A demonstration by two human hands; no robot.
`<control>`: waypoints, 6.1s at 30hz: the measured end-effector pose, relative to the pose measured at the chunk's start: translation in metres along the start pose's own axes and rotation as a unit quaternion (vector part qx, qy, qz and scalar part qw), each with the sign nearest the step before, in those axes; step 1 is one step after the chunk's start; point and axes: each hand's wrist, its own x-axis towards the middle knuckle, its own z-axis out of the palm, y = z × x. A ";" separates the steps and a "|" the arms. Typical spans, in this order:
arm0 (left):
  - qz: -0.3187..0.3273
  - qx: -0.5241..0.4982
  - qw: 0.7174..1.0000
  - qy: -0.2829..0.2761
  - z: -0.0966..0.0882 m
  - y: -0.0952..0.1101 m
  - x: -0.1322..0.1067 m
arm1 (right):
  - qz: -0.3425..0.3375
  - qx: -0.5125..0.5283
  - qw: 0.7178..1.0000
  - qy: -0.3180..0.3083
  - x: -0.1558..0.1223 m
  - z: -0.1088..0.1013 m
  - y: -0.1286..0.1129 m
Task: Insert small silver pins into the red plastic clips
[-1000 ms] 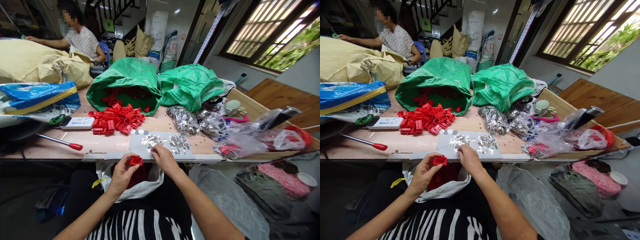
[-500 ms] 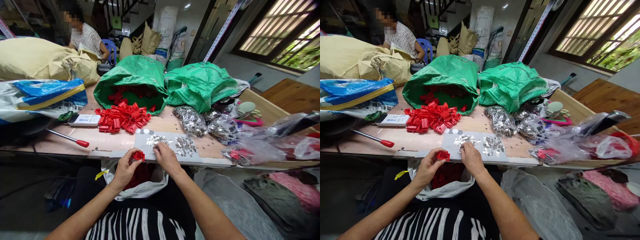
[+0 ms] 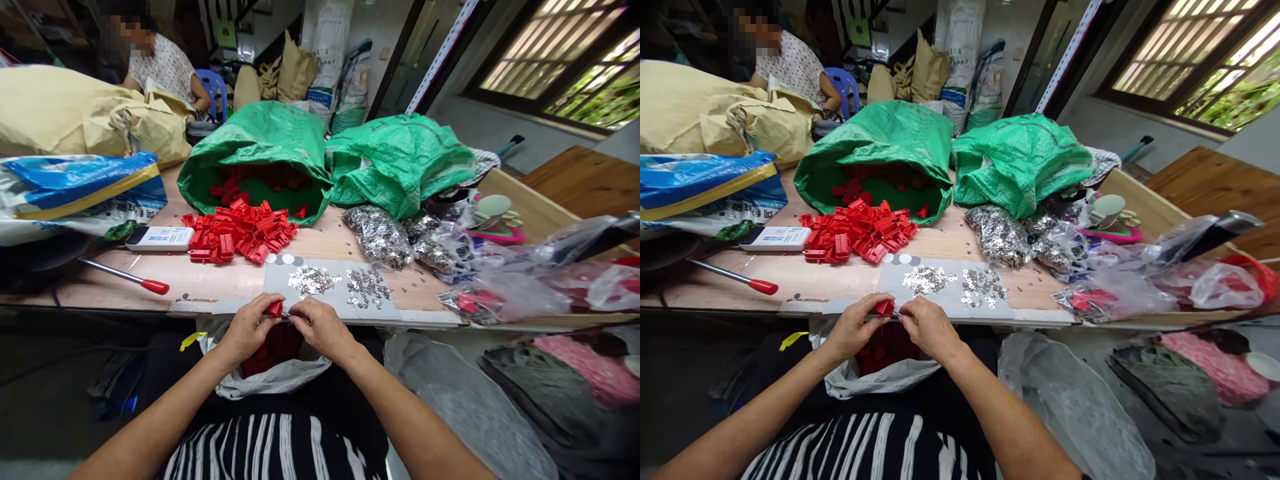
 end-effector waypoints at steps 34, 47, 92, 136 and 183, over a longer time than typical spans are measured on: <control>-0.066 -0.054 0.995 0.049 0.001 0.011 -0.005 | 0.028 -0.026 0.999 -0.002 -0.001 0.003 -0.018; -0.328 -0.659 0.670 0.096 0.000 0.063 -0.020 | -0.009 0.104 0.994 -0.023 -0.026 -0.022 -0.044; -0.299 -0.574 0.746 0.155 0.002 0.040 -0.030 | 0.069 -0.065 0.992 0.085 0.019 -0.010 0.002; -0.150 -0.311 0.936 0.064 0.012 0.023 -0.005 | 0.018 0.137 0.990 0.036 -0.007 -0.013 -0.001; -0.075 -0.036 0.996 0.039 0.001 -0.001 0.006 | 0.042 -0.044 0.998 -0.023 0.006 0.011 -0.009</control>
